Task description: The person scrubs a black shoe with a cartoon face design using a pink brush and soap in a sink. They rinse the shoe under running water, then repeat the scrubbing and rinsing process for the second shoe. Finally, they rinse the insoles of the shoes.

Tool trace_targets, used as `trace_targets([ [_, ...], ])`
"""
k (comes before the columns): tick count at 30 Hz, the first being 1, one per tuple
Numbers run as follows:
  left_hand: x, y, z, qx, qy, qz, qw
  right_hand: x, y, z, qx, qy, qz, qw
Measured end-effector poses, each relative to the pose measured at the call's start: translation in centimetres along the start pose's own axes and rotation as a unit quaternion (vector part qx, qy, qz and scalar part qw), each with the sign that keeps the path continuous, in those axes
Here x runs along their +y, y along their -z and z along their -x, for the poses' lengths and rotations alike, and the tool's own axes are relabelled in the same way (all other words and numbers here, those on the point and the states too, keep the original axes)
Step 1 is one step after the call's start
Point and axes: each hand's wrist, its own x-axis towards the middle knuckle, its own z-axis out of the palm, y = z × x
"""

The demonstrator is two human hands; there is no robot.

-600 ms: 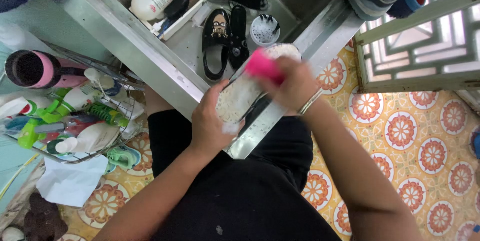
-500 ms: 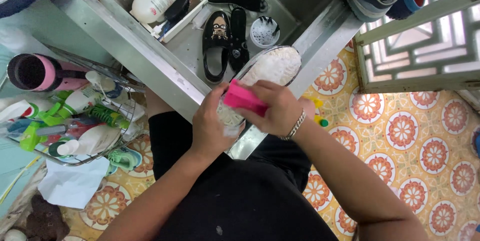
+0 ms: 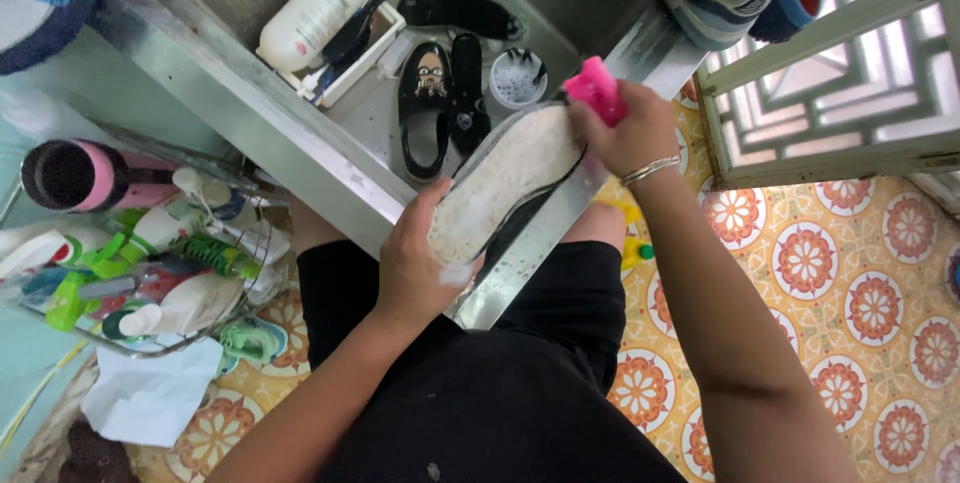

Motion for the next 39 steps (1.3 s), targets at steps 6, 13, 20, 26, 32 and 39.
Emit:
trace_targets([
  [6, -1.4, 1.9, -0.8, -0.034, -0.206, -0.114, 0.971, 5.2, -4.5, 1.2, 0.08, -0.185, -0.324, 0.924],
  [13, -4.9, 4.5, -1.1, -0.123, -0.292, -0.161, 0.935, 2.2, -5.7, 2.5, 0.063, -0.238, -0.57, 0.784],
  [20, 0.8, 1.9, -1.4, -0.101, -0.167, -0.172, 0.966, 2.5, -5.2, 5.0, 0.05, -0.17, -0.517, 0.838],
  [26, 5.4, -2.6, -6.5, -0.2, -0.02, -0.274, 0.94, 0.1, -2.6, 5.3, -0.036, -0.132, -0.515, 0.846],
  [32, 4.5, -3.2, -6.3, -0.201, -0.066, -0.257, 0.943, 2.0, 0.8, 5.7, -0.051, -0.037, -0.491, 0.869],
  [39, 6.7, -0.7, -5.7, -0.048, -0.279, -0.192, 0.94, -1.9, 6.3, 3.7, 0.12, 0.109, -0.418, 0.894],
])
